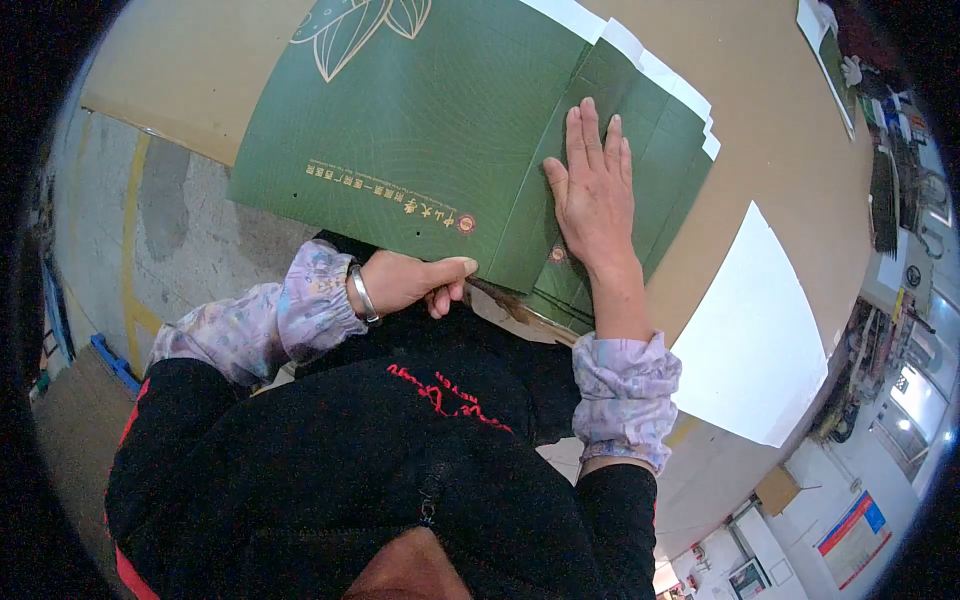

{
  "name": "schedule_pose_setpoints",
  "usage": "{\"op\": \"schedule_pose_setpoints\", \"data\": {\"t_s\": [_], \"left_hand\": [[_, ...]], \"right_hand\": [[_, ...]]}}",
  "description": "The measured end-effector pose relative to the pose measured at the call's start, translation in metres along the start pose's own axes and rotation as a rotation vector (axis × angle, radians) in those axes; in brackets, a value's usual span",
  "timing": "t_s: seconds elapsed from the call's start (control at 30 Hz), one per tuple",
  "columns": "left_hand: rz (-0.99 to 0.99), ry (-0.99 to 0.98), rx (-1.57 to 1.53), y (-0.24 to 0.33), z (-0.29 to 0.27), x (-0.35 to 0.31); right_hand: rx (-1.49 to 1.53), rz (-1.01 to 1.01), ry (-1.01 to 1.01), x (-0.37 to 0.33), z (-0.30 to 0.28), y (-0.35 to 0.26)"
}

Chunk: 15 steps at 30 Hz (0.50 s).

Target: The recorder is folding and stacking printed green paper packaging or gift box components on a workbench in a factory setting.

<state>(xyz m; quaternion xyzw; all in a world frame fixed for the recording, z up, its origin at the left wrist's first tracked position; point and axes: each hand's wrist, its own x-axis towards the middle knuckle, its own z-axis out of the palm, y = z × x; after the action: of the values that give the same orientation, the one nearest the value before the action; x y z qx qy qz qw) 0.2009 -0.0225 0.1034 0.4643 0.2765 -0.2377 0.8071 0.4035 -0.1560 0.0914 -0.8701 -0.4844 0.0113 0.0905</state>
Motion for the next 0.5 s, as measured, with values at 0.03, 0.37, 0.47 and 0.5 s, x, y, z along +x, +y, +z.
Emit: {"op": "schedule_pose_setpoints", "data": {"t_s": [0.03,0.37,0.47,0.5], "left_hand": [[-0.008,-0.005,0.032,-0.001,0.000,0.000],[-0.011,0.009,0.063,0.003,0.001,-0.004],[-0.001,0.024,0.060,0.000,0.000,-0.004],[0.009,0.031,0.055,0.000,-0.001,-0.007]], "right_hand": [[-0.001,-0.001,0.000,0.003,0.001,0.002],[-0.043,0.013,0.007,0.030,0.006,0.020],[-0.053,0.023,0.014,0.041,0.011,0.026],[-0.066,0.024,0.017,0.048,0.011,0.026]]}}
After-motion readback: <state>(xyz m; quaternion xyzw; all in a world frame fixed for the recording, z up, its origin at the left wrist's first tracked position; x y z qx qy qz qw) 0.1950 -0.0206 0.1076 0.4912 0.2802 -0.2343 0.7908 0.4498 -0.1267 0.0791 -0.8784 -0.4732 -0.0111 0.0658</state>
